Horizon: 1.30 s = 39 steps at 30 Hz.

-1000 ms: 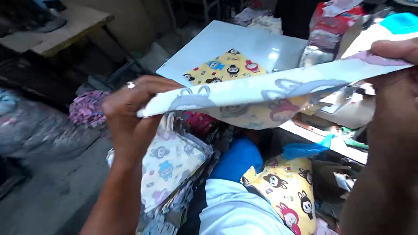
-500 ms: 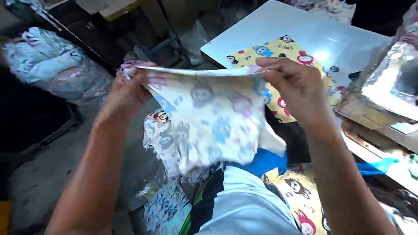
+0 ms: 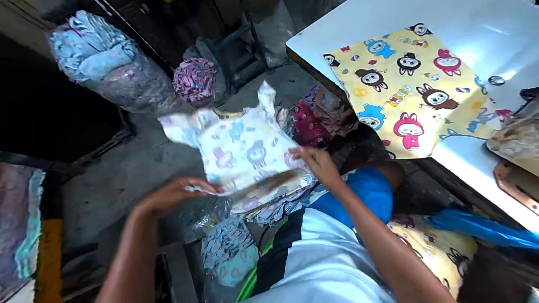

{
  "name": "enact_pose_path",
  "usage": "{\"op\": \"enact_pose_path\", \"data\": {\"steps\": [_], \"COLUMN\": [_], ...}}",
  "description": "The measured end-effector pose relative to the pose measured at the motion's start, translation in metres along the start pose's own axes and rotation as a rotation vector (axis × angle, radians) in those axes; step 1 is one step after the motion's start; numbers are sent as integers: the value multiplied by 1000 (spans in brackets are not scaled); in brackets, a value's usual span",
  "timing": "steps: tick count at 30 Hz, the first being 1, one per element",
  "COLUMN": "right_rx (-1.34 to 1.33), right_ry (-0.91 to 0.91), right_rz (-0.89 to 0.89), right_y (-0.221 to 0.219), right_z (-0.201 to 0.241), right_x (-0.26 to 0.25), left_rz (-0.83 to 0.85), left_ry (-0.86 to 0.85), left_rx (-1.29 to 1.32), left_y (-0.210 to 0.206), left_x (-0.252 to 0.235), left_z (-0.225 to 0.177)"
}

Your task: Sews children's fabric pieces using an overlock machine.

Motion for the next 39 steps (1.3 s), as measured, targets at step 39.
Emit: {"op": "enact_pose_path", "data": {"steps": [39], "right_rx": [1098], "right_ry": [-57], "right_rz": [-508], "right_y": [205], "right_z": [8], "right_x": [136], "left_rz": [93], "left_ry": [-895], "left_rx": [-758], "left_y": [-302], "left_x": [-312], "left_z": [-288]}}
Point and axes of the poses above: each hand's wrist, its own x-axis away from the middle knuckle, its own y-axis out of the back of the hand, z = x × y, the point moved 7 cm from there along -x, towards the middle knuckle, and after that the axes turned 5 degrees about x, right-handed, at the moved point
